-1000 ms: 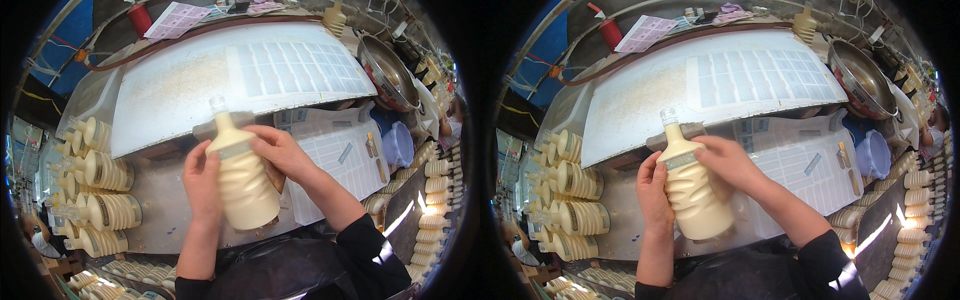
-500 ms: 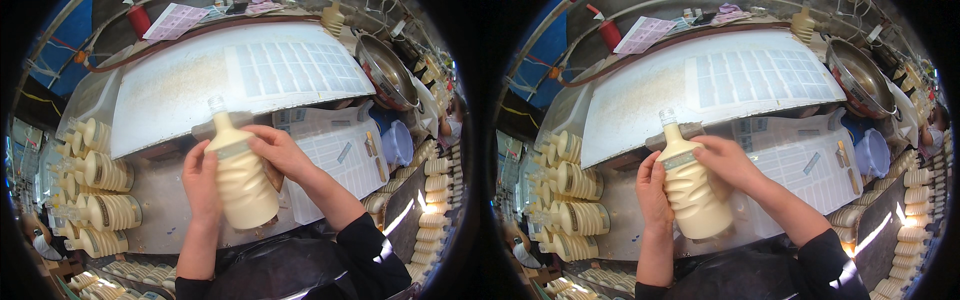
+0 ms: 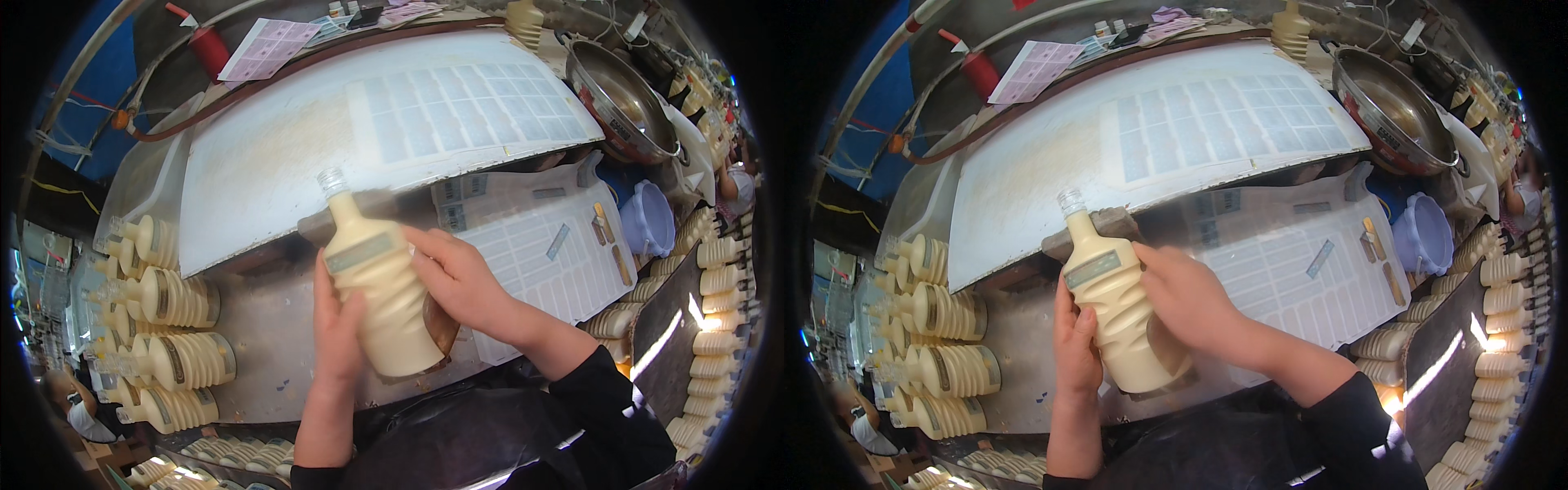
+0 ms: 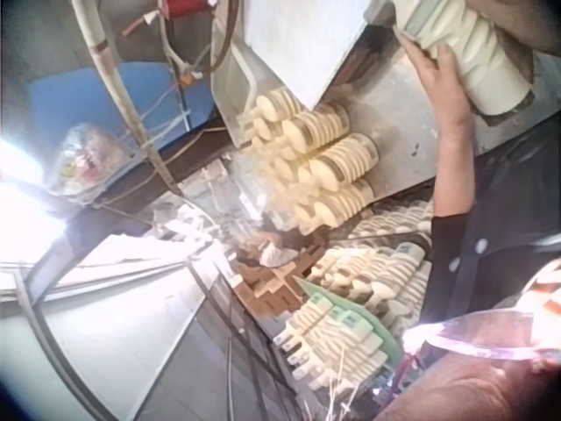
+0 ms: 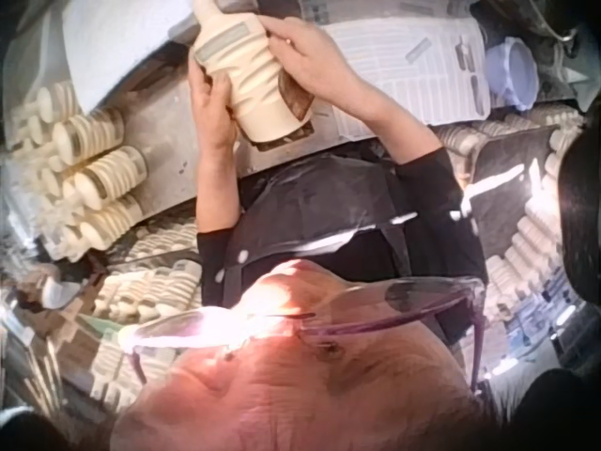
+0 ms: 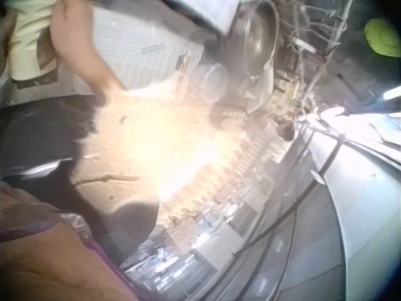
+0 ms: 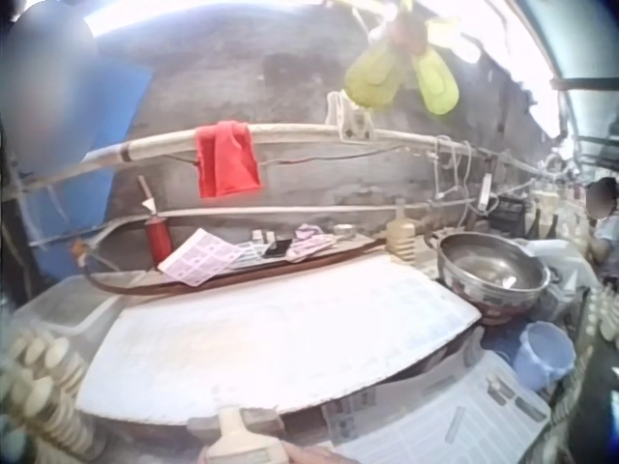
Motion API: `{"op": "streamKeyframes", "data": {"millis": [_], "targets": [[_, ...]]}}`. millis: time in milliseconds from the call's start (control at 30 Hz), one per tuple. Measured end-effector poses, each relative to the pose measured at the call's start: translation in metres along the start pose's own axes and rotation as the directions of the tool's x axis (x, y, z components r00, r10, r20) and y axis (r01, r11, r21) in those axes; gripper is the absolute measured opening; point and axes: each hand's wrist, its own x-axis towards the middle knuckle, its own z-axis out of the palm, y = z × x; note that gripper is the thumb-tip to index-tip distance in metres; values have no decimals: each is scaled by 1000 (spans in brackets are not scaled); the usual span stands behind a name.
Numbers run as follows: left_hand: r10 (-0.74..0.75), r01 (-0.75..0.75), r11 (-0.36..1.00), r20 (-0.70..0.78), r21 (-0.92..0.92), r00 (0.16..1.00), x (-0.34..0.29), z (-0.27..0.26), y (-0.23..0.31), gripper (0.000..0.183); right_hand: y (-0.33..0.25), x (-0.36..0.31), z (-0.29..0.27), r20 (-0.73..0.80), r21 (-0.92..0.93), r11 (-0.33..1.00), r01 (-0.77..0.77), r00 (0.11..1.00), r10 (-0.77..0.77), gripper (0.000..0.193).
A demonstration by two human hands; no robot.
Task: The person picks up a ribbed plastic bottle, applies a rectangular label to its side, and smooths it with a small tool. The person repeats this process on multiple bottles, placing finished units on a nearby tray.
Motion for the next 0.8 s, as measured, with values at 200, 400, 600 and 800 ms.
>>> {"op": "streamKeyframes", "data": {"millis": [200, 400, 600, 800], "targets": [[44, -42, 993, 14, -114, 999, 1, -1, -8, 74, -10, -15, 6, -65, -84, 996, 29, 997, -35, 43], [19, -21, 1000, -90, -17, 996, -4, -2, -8, 74, 0, -9, 12, -137, 39, 999, 23, 990, -17, 40], [88, -51, 979, -185, 198, 979, -5, 0, -7, 82, 12, -7, 11, -61, 175, 983, -61, 996, 73, 40], [96, -45, 966, -190, 254, 977, -5, -2, -6, 86, 16, -8, 16, -58, 265, 951, -159, 982, 180, 42]]}}
